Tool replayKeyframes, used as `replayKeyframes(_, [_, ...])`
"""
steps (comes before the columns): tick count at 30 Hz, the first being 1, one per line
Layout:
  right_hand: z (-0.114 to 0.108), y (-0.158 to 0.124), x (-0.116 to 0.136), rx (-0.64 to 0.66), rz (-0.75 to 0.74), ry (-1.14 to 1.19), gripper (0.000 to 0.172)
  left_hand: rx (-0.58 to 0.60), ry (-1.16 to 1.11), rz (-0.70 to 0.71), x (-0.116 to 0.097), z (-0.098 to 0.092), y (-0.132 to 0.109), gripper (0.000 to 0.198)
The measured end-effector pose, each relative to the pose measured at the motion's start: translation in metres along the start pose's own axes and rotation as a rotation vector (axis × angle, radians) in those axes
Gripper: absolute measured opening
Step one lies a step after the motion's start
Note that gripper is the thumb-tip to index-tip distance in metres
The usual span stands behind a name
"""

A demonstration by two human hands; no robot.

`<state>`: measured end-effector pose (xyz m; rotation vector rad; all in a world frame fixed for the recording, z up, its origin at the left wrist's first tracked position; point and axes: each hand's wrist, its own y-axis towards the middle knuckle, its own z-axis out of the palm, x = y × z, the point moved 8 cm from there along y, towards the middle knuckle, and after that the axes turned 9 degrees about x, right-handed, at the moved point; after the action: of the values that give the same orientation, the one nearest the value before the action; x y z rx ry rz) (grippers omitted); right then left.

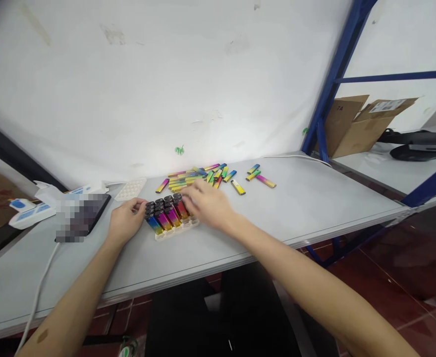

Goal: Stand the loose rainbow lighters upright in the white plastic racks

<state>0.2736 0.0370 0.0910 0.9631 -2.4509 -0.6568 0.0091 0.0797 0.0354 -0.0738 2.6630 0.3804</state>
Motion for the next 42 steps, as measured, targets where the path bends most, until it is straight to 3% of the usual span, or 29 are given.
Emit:
replayKeyframes(5, [-0.033,-0.022,-0.129,-0.055,0.465,-0.191,0.032,-0.003,0.004,0.001,0.000,0.000,0.000,0.031])
replayKeyframes(8, [-0.042,-0.061,-0.205,0.117,0.837,-0.370,0.035,0.006,0.004,0.000,0.003,0.001,0.001,0.032])
replayKeyframes(11, [-0.041,-0.091,-0.241,0.260,0.984,-0.326,0.041,0.008,0.007,0.007,0.005,0.002,0.002,0.034])
replayKeyframes(14, [-0.041,-0.096,-0.245,0.224,0.984,-0.262,0.035,0.008,0.006,0.009,0.006,0.002,0.003,0.034])
replayKeyframes(18, [-0.043,-0.092,-0.235,0.028,0.989,-0.113,0.033,0.016,-0.002,0.003,0.008,0.002,0.003,0.033])
replayKeyframes(22, [-0.032,-0.087,-0.225,-0.123,0.911,0.293,0.026,0.009,-0.010,0.004,0.008,0.002,0.003,0.033])
replayKeyframes(28, [-0.008,-0.076,-0.213,-0.155,0.736,0.804,0.035,0.022,-0.003,0.005,0.005,0.002,0.002,0.033])
replayKeyframes(36, [-0.017,-0.079,-0.214,-0.268,0.761,0.905,0.022,0.032,0.004,-0.021,0.003,0.001,0.002,0.032])
replayKeyframes(40, [-0.020,-0.077,-0.211,-0.299,0.708,0.969,0.048,0.031,0.003,-0.025,0.002,0.001,0.002,0.032])
replayKeyframes(42, [-0.019,-0.076,-0.211,-0.303,0.694,0.992,0.052,0.032,0.003,-0.017,0.000,0.001,0.002,0.032])
